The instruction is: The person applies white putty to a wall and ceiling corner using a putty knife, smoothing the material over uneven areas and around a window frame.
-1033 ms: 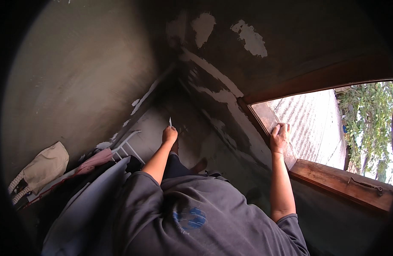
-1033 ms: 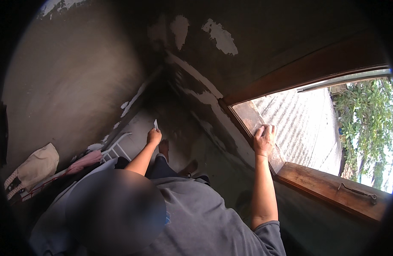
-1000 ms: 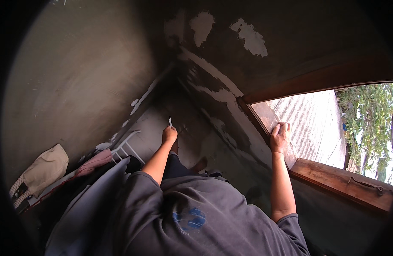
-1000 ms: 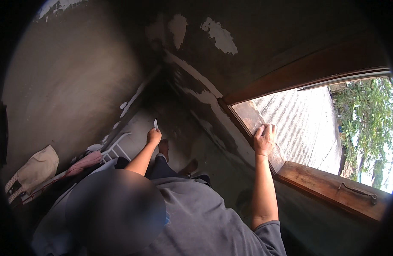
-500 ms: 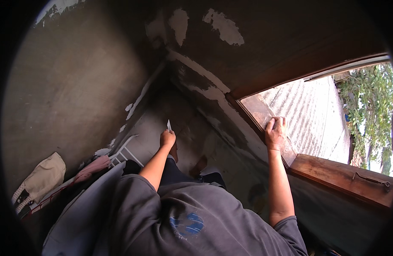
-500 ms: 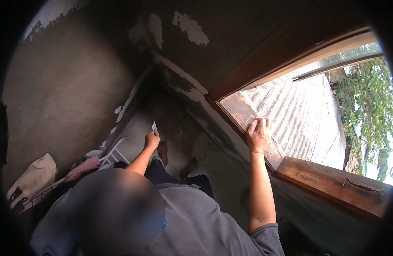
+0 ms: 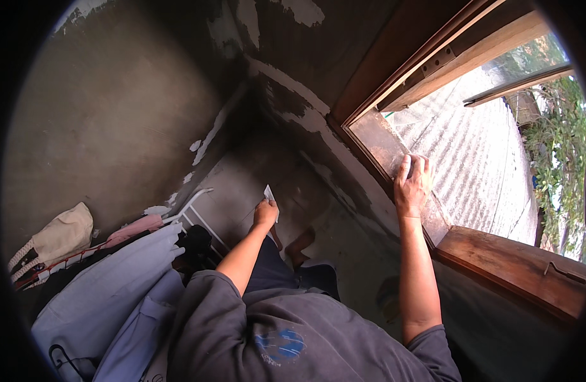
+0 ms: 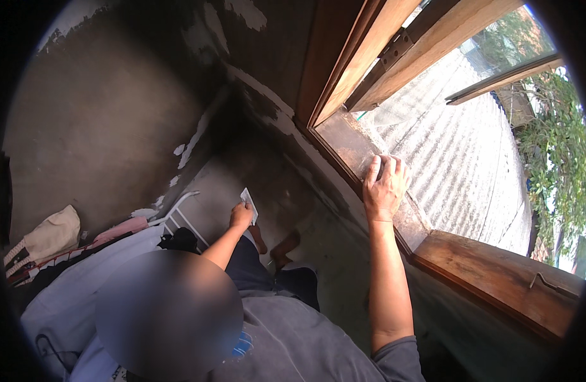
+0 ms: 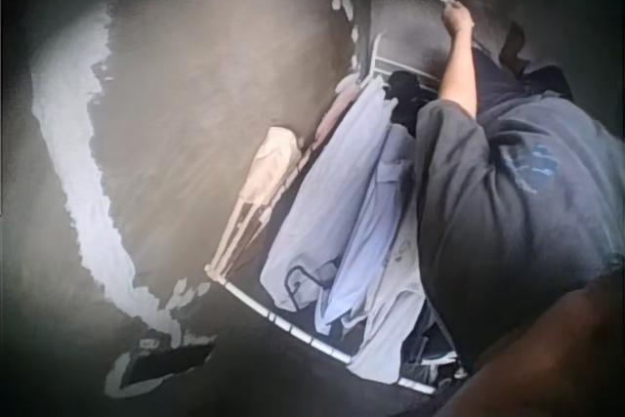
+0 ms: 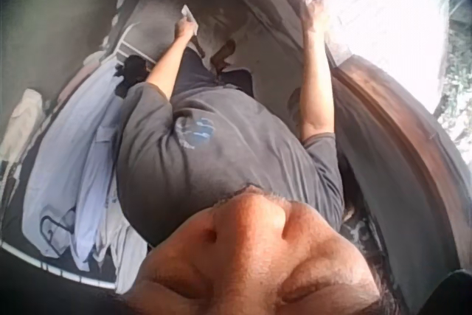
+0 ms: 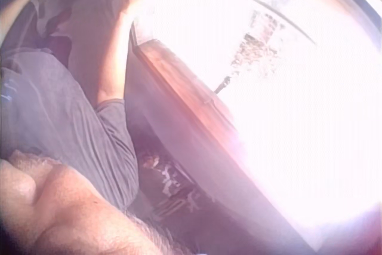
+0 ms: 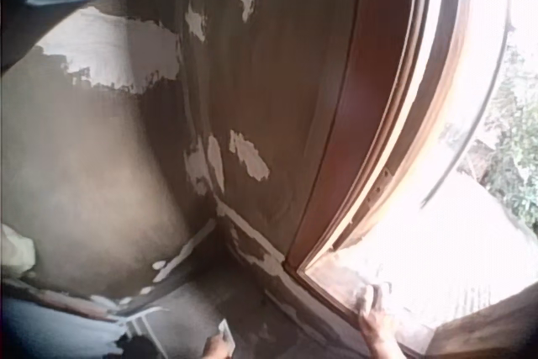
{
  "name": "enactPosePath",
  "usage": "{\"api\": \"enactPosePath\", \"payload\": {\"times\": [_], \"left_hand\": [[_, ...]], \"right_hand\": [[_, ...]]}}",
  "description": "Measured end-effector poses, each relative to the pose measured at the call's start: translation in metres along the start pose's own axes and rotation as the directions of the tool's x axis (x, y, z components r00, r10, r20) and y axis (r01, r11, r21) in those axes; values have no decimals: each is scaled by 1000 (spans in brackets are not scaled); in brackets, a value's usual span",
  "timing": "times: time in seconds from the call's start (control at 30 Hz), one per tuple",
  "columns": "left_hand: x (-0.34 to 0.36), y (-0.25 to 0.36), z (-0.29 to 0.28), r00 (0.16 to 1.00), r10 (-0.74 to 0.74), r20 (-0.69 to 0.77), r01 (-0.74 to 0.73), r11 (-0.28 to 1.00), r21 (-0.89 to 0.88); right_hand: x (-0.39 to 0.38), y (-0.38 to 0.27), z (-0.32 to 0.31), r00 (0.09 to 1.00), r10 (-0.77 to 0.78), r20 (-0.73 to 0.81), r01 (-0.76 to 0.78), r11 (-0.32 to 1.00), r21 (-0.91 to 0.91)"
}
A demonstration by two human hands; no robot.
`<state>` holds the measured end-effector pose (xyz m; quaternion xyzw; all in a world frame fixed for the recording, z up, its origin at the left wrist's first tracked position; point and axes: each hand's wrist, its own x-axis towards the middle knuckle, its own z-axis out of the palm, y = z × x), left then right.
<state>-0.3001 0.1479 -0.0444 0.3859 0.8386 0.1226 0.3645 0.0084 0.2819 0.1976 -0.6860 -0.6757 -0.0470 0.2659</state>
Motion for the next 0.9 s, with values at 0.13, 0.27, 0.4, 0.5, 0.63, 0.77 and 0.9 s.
{"api": "enactPosePath", "payload": {"times": [0.13, 0.27, 0.4, 0.5, 0.63, 0.77, 0.9], "left_hand": [[2, -13, 32, 997, -36, 70, 38, 999, -27], [16, -25, 73, 982, -126, 139, 139, 986, -94], [26, -3, 84, 954, -135, 269, 192, 961, -198], [47, -10, 113, 920, -125, 372, 292, 851, -436], [81, -23, 169, 966, -28, 258, 143, 885, -442], [126, -57, 252, 955, 277, -105, -296, 910, -290], [149, -25, 274, 966, 256, -27, -234, 831, -504]], "right_hand": [[0, -3, 2, 999, 14, 43, -13, 1000, -28], [1, -6, 2, 996, 11, 92, -5, 998, -64], [1, -8, 1, 994, -4, 113, 5, 1000, -5], [-2, -7, 6, 991, 4, 137, -6, 1000, 19], [-7, -11, 10, 962, 154, 228, -168, 985, 44], [-11, -6, 13, 962, 177, 207, -209, 968, 142], [-34, -24, 23, 929, 370, 0, -358, 898, 254]]}}
